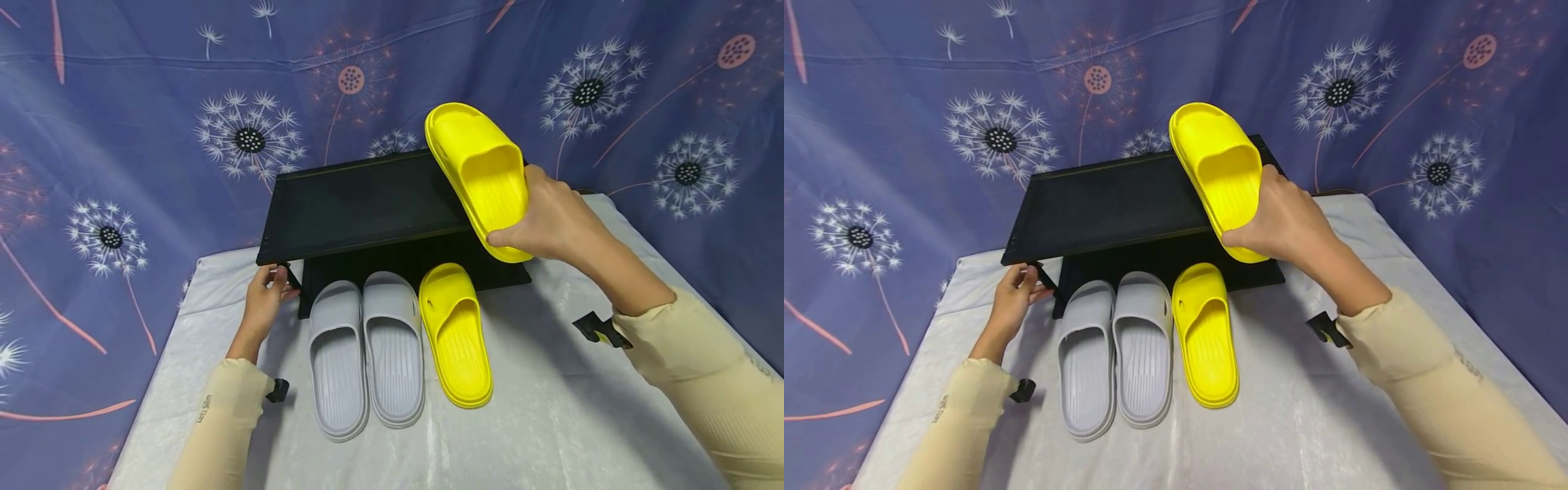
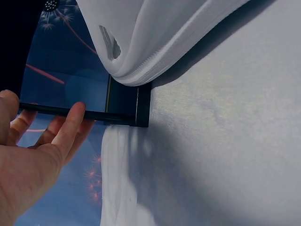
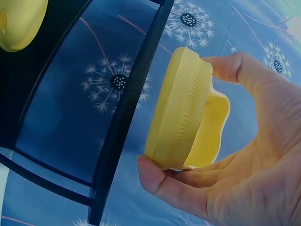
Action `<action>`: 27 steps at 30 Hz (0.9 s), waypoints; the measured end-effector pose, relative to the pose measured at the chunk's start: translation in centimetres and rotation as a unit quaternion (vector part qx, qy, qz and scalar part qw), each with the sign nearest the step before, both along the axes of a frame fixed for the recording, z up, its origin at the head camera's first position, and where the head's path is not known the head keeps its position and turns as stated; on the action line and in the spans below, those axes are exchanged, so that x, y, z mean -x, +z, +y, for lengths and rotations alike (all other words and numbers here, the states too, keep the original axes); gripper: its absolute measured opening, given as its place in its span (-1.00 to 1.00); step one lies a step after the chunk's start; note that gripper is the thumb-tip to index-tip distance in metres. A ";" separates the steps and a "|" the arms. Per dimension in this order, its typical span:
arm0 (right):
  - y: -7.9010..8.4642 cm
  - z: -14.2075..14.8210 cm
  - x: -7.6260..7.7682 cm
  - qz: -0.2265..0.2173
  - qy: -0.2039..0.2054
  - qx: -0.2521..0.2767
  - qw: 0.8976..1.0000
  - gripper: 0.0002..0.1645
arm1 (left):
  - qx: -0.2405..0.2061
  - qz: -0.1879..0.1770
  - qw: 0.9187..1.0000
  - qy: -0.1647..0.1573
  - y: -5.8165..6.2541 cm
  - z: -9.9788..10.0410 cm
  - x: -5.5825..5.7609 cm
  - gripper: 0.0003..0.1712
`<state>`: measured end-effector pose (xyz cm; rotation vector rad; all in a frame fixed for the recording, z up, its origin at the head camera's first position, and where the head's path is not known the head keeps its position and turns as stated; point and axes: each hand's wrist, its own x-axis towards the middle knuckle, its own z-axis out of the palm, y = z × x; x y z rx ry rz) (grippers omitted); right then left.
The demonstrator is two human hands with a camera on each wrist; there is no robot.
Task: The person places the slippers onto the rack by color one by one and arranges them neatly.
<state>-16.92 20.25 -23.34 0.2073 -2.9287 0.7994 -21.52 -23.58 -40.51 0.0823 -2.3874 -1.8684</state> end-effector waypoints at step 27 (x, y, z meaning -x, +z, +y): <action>0.5 -0.7 3.0 -0.041 -0.023 -0.050 0.998 0.08 | 0.006 0.005 1.000 0.004 0.0 0.1 0.0 -0.44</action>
